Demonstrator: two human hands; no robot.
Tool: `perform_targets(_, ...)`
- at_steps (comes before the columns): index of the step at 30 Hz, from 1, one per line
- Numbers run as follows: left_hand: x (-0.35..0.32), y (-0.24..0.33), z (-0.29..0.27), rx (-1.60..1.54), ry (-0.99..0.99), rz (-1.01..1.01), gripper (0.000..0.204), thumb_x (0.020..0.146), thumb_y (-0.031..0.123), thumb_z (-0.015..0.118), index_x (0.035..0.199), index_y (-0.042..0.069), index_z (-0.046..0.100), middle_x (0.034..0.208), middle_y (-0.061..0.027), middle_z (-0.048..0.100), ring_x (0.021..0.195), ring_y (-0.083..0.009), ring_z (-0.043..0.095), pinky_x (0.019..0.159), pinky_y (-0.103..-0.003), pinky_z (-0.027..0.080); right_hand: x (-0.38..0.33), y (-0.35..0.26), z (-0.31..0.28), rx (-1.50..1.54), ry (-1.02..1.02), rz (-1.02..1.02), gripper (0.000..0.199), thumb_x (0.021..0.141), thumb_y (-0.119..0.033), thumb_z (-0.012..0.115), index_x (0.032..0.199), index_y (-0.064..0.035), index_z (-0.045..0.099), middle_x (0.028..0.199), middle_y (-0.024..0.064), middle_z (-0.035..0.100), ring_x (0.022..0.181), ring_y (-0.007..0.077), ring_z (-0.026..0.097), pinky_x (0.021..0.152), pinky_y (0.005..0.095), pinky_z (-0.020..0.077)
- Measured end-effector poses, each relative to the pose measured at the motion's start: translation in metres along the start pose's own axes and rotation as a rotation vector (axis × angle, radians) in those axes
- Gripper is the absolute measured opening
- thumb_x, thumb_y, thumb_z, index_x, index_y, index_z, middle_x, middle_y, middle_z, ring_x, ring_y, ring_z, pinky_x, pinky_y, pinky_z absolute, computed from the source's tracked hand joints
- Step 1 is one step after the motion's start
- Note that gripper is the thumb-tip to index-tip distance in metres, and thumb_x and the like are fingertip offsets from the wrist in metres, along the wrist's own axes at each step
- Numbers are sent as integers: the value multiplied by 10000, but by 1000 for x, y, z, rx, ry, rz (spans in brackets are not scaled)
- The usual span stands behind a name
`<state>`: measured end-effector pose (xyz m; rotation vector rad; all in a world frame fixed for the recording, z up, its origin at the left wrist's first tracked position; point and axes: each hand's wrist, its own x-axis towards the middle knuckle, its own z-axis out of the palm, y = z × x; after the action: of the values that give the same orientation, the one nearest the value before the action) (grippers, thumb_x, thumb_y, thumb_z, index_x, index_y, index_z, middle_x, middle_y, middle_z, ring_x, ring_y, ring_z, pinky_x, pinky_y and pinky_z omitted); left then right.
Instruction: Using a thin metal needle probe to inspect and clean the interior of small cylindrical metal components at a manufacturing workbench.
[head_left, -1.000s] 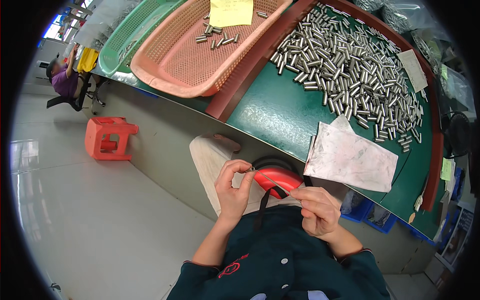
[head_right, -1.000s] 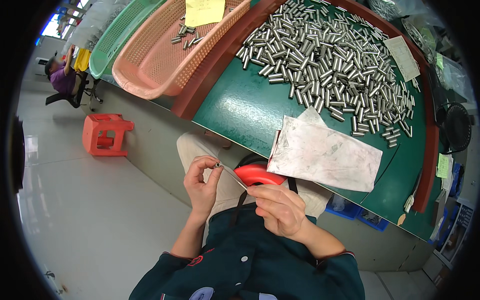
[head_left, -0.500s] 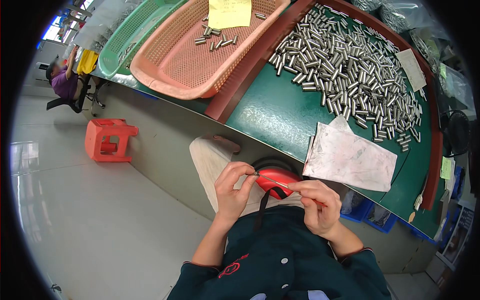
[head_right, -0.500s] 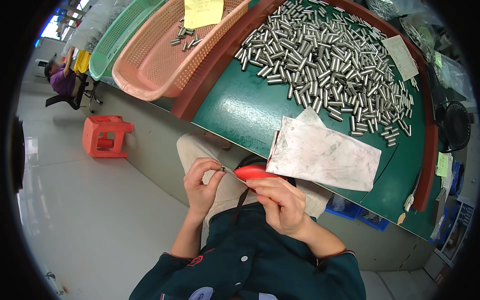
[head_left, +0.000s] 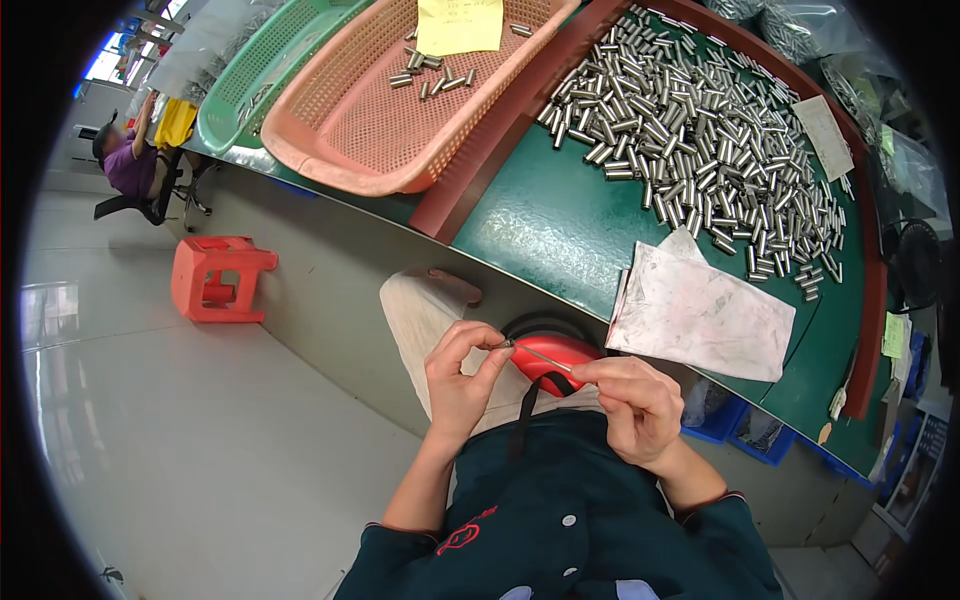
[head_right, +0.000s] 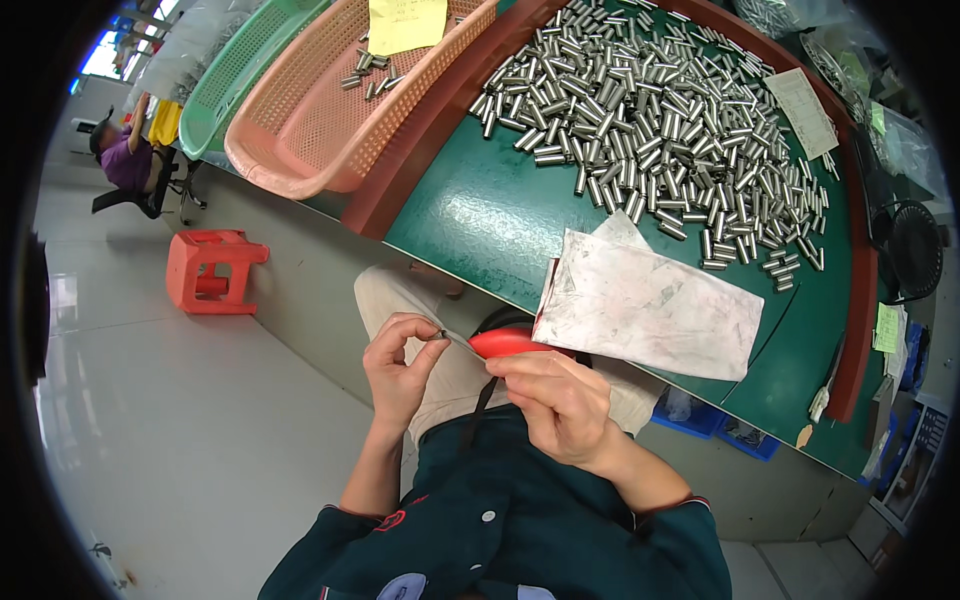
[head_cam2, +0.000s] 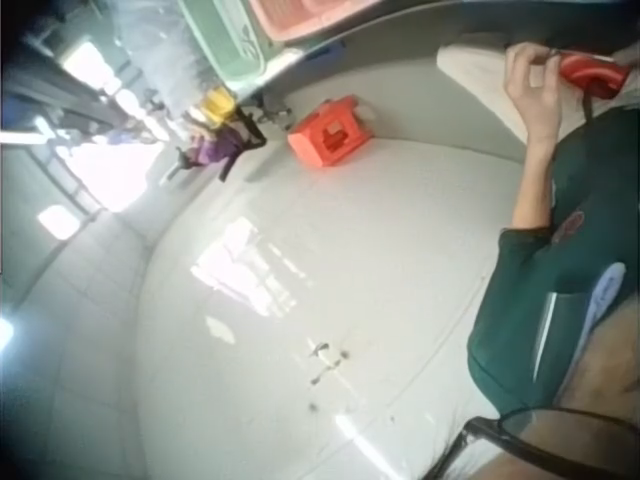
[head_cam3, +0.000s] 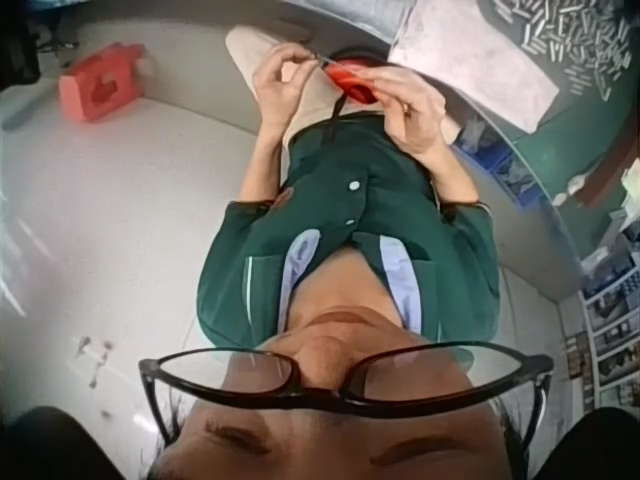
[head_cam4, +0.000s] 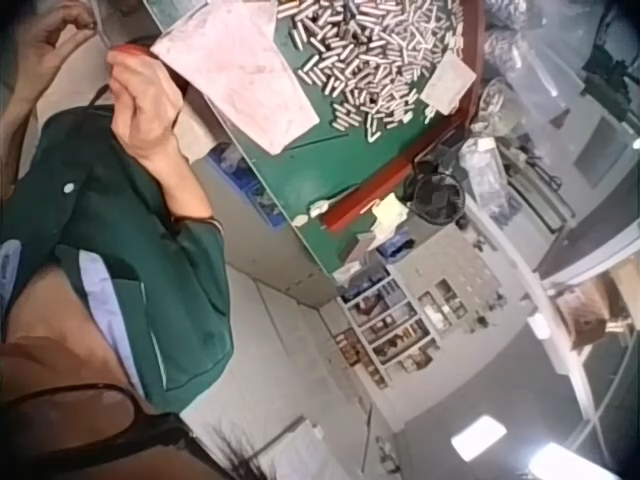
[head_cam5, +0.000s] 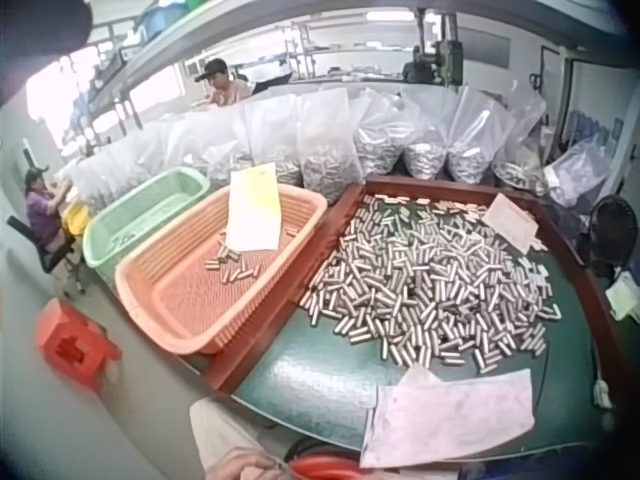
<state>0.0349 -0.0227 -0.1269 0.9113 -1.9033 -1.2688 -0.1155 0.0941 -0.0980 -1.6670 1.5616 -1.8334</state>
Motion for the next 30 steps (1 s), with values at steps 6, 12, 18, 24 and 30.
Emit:
perform_targets(6, 0, 4, 1, 45, 16, 4, 122, 645, -49, 650, 729, -16, 569, 734, -74, 561, 654, -158, 536, 601, -251, 435, 1, -1, 4, -41, -3, -58, 227, 669, 93, 598, 852, 21, 485, 808, 187, 614, 667, 275, 616, 552, 295, 497)
perform_targets(12, -4, 2, 3, 68, 7, 69, 145, 627, -66, 668, 729, -11, 581, 745, -77, 582, 677, -153, 555, 600, -242, 435, 5, -3, 2, -109, -83, -97, 247, 653, -17, 684, 844, 22, 532, 819, 168, 619, 698, 268, 619, 559, 296, 498)
perform_targets(18, -4, 1, 2, 54, -12, 56, 148, 624, -78, 669, 725, -12, 583, 751, -81, 582, 682, -149, 553, 607, -238, 436, 4, -3, -4, -138, -98, -63, 268, 652, -6, 683, 878, 30, 544, 825, 165, 623, 716, 270, 624, 574, 297, 502)
perform_targets(24, -3, -2, 0, 16, 34, -7, 127, 632, -44, 675, 725, -8, 597, 739, -86, 586, 676, -165, 565, 605, -250, 444, 6, -5, -1, -101, -134, -30, 248, 649, 75, 631, 876, 49, 535, 838, 174, 621, 735, 280, 626, 579, 304, 507)
perform_targets(30, -5, -1, 2, -51, -11, -41, 153, 638, -106, 653, 745, -24, 580, 793, -85, 566, 726, -141, 544, 637, -230, 441, 3, -5, -6, -132, -135, -81, 259, 654, 42, 654, 884, 33, 536, 853, 169, 624, 736, 278, 627, 576, 296, 509)
